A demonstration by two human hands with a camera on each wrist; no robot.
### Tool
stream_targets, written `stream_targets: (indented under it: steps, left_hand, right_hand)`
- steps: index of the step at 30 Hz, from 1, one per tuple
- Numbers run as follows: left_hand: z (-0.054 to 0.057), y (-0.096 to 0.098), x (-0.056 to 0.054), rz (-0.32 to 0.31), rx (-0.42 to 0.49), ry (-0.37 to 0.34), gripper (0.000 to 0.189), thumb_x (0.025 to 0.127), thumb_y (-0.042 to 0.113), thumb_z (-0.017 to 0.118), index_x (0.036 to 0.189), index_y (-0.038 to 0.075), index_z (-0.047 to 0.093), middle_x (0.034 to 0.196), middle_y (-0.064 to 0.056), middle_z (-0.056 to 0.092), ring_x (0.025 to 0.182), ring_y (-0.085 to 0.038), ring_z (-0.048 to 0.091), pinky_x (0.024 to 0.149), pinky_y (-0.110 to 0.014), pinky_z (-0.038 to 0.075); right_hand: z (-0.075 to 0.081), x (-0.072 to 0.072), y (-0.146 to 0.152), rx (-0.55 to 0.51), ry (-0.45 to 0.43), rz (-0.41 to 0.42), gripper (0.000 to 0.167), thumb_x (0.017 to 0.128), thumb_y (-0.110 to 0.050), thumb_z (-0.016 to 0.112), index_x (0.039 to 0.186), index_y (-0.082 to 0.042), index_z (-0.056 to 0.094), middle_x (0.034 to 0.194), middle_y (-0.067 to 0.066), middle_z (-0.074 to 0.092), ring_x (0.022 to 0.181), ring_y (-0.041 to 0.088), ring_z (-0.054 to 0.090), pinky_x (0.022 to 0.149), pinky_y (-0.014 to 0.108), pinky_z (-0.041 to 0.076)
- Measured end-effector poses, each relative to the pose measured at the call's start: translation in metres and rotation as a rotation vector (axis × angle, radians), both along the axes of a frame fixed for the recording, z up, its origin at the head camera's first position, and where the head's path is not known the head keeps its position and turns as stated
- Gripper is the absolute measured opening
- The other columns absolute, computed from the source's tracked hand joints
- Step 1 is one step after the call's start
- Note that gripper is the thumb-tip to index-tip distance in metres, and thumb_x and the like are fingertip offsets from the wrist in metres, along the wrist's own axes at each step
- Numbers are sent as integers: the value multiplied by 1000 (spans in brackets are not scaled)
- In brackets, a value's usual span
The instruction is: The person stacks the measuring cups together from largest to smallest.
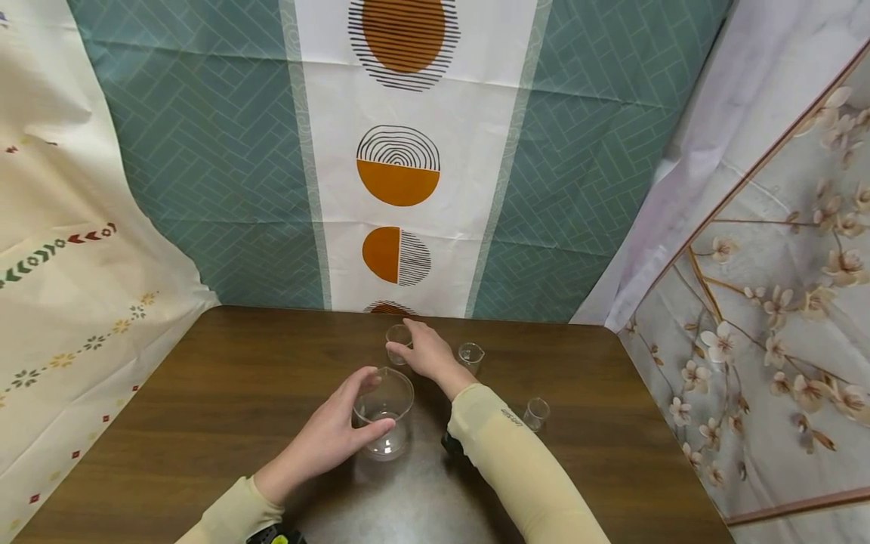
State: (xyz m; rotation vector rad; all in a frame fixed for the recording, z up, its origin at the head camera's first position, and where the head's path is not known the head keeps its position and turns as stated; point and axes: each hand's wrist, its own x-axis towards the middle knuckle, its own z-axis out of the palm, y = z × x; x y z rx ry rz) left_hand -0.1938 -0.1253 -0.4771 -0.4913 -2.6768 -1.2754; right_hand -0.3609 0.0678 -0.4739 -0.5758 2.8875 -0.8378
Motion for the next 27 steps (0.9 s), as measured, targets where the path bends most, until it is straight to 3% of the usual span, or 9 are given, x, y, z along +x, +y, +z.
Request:
stream_targets:
  steps: [27]
  left_hand:
    - [2,1,0,-3,3,-8,89,93,53,88,160,13,46,149,-4,64,142,-29,57,114,-57,47]
  right_hand:
    - [-3,4,0,-19,52,-41,71,107,-47,73,159,-2,53,159,20,56,144,38,57,117,54,47]
